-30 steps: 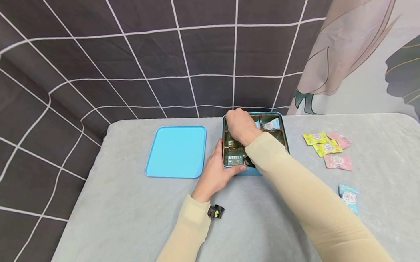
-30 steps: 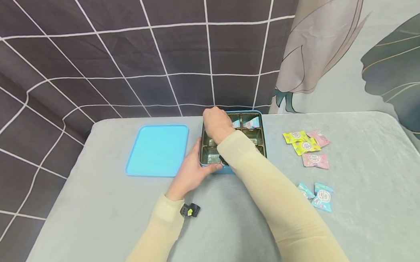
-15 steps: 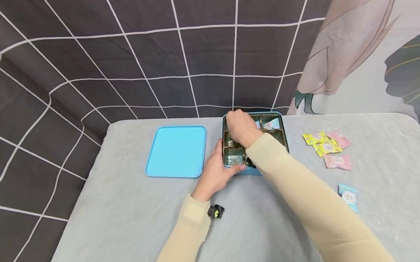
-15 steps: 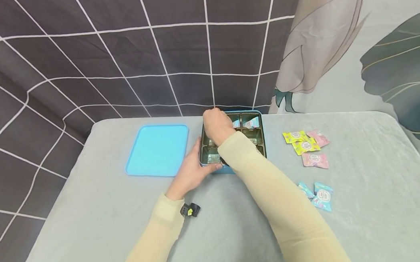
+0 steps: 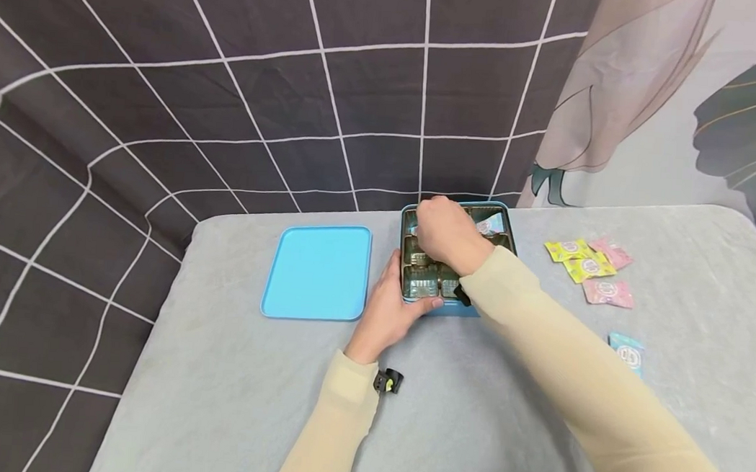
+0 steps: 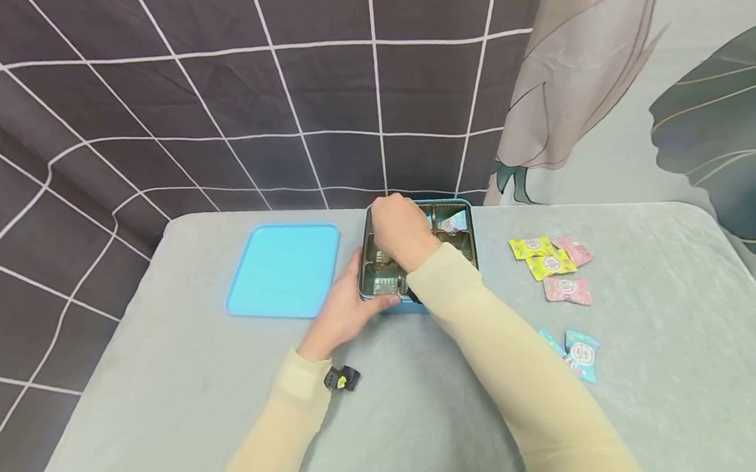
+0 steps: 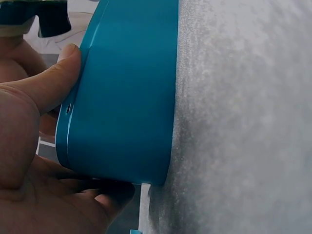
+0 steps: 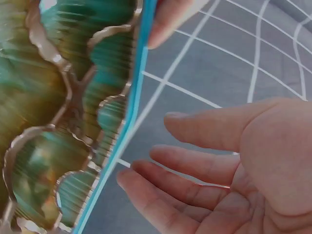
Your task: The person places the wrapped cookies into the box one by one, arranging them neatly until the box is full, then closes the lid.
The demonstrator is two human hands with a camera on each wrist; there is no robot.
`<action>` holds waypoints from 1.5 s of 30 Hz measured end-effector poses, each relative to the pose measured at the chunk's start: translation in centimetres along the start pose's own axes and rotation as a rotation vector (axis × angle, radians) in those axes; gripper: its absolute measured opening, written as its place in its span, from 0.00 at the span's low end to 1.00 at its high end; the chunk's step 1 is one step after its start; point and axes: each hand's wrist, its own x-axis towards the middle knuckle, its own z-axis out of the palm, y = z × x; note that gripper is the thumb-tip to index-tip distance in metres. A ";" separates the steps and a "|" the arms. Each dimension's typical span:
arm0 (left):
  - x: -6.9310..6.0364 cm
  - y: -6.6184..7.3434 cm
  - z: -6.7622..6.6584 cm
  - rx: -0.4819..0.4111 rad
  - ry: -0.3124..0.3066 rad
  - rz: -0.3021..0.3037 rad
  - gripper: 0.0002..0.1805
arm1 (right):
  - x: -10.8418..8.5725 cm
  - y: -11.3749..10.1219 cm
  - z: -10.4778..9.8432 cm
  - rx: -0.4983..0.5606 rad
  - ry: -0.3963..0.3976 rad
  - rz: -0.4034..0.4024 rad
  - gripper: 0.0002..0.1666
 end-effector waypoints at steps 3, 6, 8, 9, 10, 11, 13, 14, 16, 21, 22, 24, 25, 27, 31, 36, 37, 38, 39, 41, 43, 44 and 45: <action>0.1 0.0 0.0 0.000 0.005 0.008 0.58 | -0.8 0.1 -0.4 0.010 0.031 -0.003 0.11; 0.0 0.0 -0.1 -0.001 0.007 0.005 0.58 | -1.6 0.0 -0.8 0.011 0.059 -0.004 0.13; 0.0 0.0 -0.2 -0.002 0.003 -0.002 0.59 | -2.2 0.0 -1.0 0.018 0.077 -0.004 0.14; -0.1 0.0 -0.2 -0.004 -0.001 -0.009 0.59 | -2.4 0.1 -1.1 0.023 0.087 -0.003 0.15; -0.1 0.0 -0.2 -0.005 -0.007 -0.016 0.60 | -2.7 0.1 -1.2 0.030 0.102 -0.001 0.16; -0.2 0.0 -0.2 -0.006 -0.013 -0.023 0.60 | -3.0 0.2 -1.4 0.037 0.116 0.004 0.16; -0.3 0.0 -0.2 -0.009 -0.022 -0.036 0.61 | -3.7 0.4 -1.8 0.059 0.140 0.020 0.18; -0.3 0.0 -0.2 -0.008 -0.025 -0.044 0.61 | -4.1 0.6 -2.0 0.072 0.152 0.034 0.19; -0.4 0.1 -0.2 -0.005 -0.022 -0.053 0.62 | -4.8 0.9 -2.4 0.097 0.167 0.053 0.21; -0.4 0.1 -0.3 0.006 -0.016 -0.044 0.62 | -6.6 2.0 -3.4 0.155 0.193 0.080 0.22; -0.4 0.1 -0.3 0.008 -0.016 -0.042 0.62 | -7.1 2.3 -3.5 0.163 0.198 0.081 0.22; -0.4 0.2 -0.3 0.013 -0.017 -0.043 0.62 | -7.9 2.8 -3.7 0.188 0.208 0.089 0.23; -0.4 0.2 -0.3 0.012 -0.018 -0.046 0.61 | -8.3 3.1 -3.8 0.200 0.215 0.093 0.23; -0.4 0.3 -0.2 0.013 -0.022 -0.047 0.62 | -9.1 3.7 -3.8 0.213 0.234 0.101 0.24; -0.2 0.4 -0.1 0.016 -0.030 -0.057 0.62 | -10.6 4.9 -3.5 0.219 0.285 0.121 0.22; -0.3 0.4 -0.3 0.026 -0.028 -0.079 0.62 | -12.1 5.8 -2.8 0.230 0.310 0.130 0.22; -0.3 0.4 -0.3 0.022 -0.028 -0.078 0.62 | -12.4 6.0 -2.8 0.231 0.314 0.132 0.23; -0.3 0.4 -0.3 0.019 -0.029 -0.078 0.62 | -12.8 6.2 -2.7 0.228 0.319 0.134 0.24; -0.3 0.4 -0.3 0.015 -0.030 -0.076 0.62 | -13.2 6.6 -2.6 0.219 0.327 0.138 0.24; -0.4 0.4 -0.3 0.007 -0.029 -0.077 0.62 | -14.0 7.3 -2.5 0.209 0.341 0.149 0.23; -0.4 0.4 -0.2 0.009 -0.025 -0.076 0.61 | -14.8 8.2 -2.4 0.199 0.351 0.156 0.22; -0.3 0.4 -0.2 0.009 -0.023 -0.076 0.61 | -15.2 8.7 -2.3 0.194 0.353 0.164 0.21; -0.3 0.4 -0.2 0.010 -0.023 -0.076 0.61 | -15.5 9.1 -2.2 0.190 0.351 0.173 0.21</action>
